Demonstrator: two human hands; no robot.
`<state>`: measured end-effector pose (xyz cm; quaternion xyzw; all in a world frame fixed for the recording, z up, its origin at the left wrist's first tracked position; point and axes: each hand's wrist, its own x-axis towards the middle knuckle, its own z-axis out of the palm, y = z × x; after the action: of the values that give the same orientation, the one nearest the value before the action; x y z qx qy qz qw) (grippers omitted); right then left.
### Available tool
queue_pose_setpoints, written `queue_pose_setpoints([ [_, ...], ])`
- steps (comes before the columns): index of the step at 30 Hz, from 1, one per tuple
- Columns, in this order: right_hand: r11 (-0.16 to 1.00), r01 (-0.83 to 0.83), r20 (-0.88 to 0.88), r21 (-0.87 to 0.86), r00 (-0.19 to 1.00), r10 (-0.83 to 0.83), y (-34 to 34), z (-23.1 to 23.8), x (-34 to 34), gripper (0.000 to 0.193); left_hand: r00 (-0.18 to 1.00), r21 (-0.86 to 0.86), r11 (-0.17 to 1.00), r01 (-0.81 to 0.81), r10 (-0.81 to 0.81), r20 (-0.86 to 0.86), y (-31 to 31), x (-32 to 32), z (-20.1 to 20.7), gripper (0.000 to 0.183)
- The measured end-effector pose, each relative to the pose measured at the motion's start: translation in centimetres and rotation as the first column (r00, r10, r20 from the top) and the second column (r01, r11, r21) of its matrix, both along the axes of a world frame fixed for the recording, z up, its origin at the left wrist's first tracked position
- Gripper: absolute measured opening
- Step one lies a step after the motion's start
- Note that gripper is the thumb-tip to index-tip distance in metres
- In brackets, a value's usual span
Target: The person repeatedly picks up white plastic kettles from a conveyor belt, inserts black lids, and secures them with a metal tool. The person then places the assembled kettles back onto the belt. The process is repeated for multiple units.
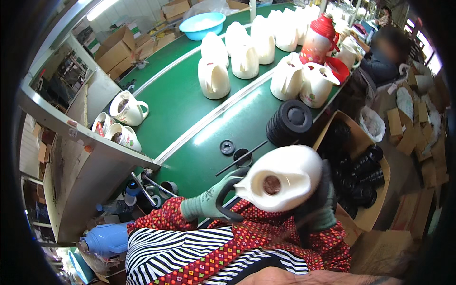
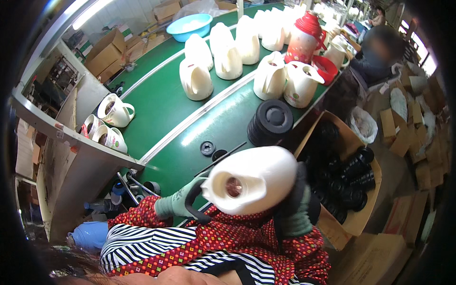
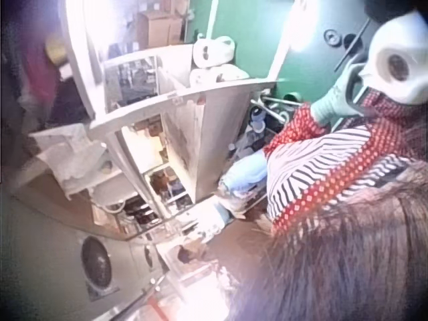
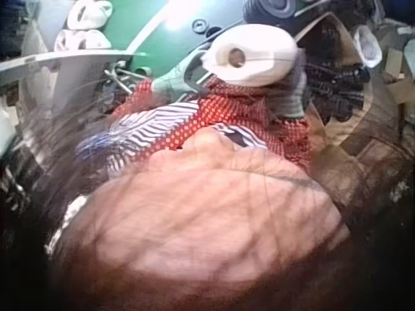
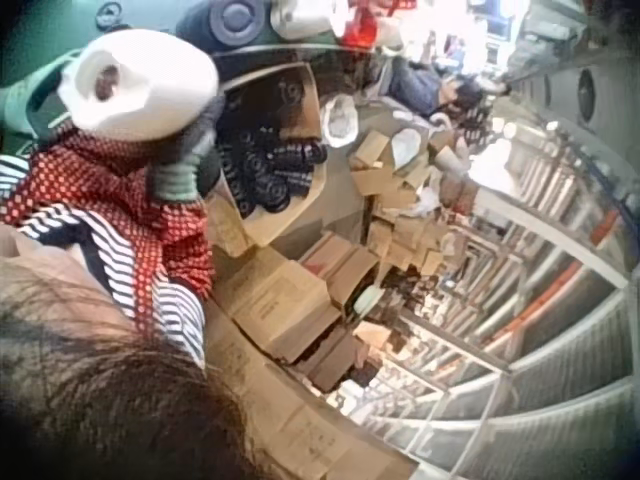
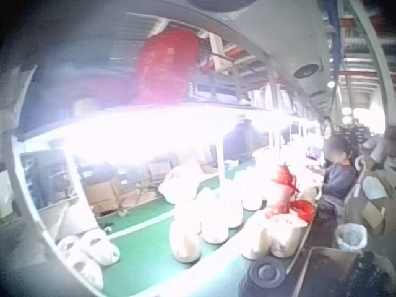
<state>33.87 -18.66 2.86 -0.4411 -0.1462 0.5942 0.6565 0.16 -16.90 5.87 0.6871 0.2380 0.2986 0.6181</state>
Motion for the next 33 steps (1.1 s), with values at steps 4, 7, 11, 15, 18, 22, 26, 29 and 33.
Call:
queue_pose_setpoints([
  [4, 0.952, -0.305, -0.212, 0.018, 0.929, 0.302, 3.3, -2.0, -7.3, 0.058, 0.892, -0.263, 0.866, -0.425, 0.450, 0.044, -0.3, -5.3, -1.1, 0.061],
  [7, 0.939, -0.335, 0.122, -0.083, 0.932, 0.343, 3.7, 0.2, -9.6, 0.050, 0.763, -0.376, 0.715, -0.590, 0.645, 0.028, 3.0, -7.7, 1.9, 0.046],
  [11, 0.919, -0.393, 0.314, -0.021, 0.871, 0.379, 3.0, -2.3, -8.9, 0.045, 0.537, -0.215, 0.534, -0.818, 0.842, 0.047, 12.1, -11.2, 0.6, 0.036],
  [15, 0.903, -0.426, 0.370, -0.050, 0.832, 0.413, 1.5, -5.3, -7.6, 0.035, 0.273, -0.118, 0.289, -0.950, 0.953, 0.132, 27.5, -14.4, -5.5, 0.033],
  [18, 0.904, -0.425, 0.333, -0.039, 0.848, 0.413, 1.3, -5.6, -7.3, 0.036, 0.166, -0.070, 0.178, -0.982, 0.975, 0.146, 38.2, -14.8, -9.4, 0.033],
  [22, 0.889, -0.451, 0.346, -0.078, 0.824, 0.449, 1.8, -5.5, -7.3, 0.039, 0.048, -0.188, 0.059, -0.980, 0.997, 0.063, 44.3, -15.2, -12.2, 0.032],
  [26, 0.845, -0.531, 0.270, -0.067, 0.805, 0.528, 3.0, -5.8, -7.1, 0.045, -0.131, 0.399, -0.036, -0.916, 0.968, -0.215, 44.6, -23.7, -15.0, 0.065],
  [29, 0.897, -0.422, 0.312, -0.130, 0.842, 0.441, 2.2, -5.9, -6.9, 0.048, -0.264, 0.669, -0.036, -0.743, 0.933, -0.243, 41.4, -17.6, -8.7, 0.110],
  [33, 0.870, -0.482, 0.315, -0.109, 0.813, 0.490, 2.8, -6.2, -6.9, 0.048, -0.579, 0.845, -0.152, -0.513, 0.788, -0.210, 34.1, -28.4, -5.1, 0.103],
])
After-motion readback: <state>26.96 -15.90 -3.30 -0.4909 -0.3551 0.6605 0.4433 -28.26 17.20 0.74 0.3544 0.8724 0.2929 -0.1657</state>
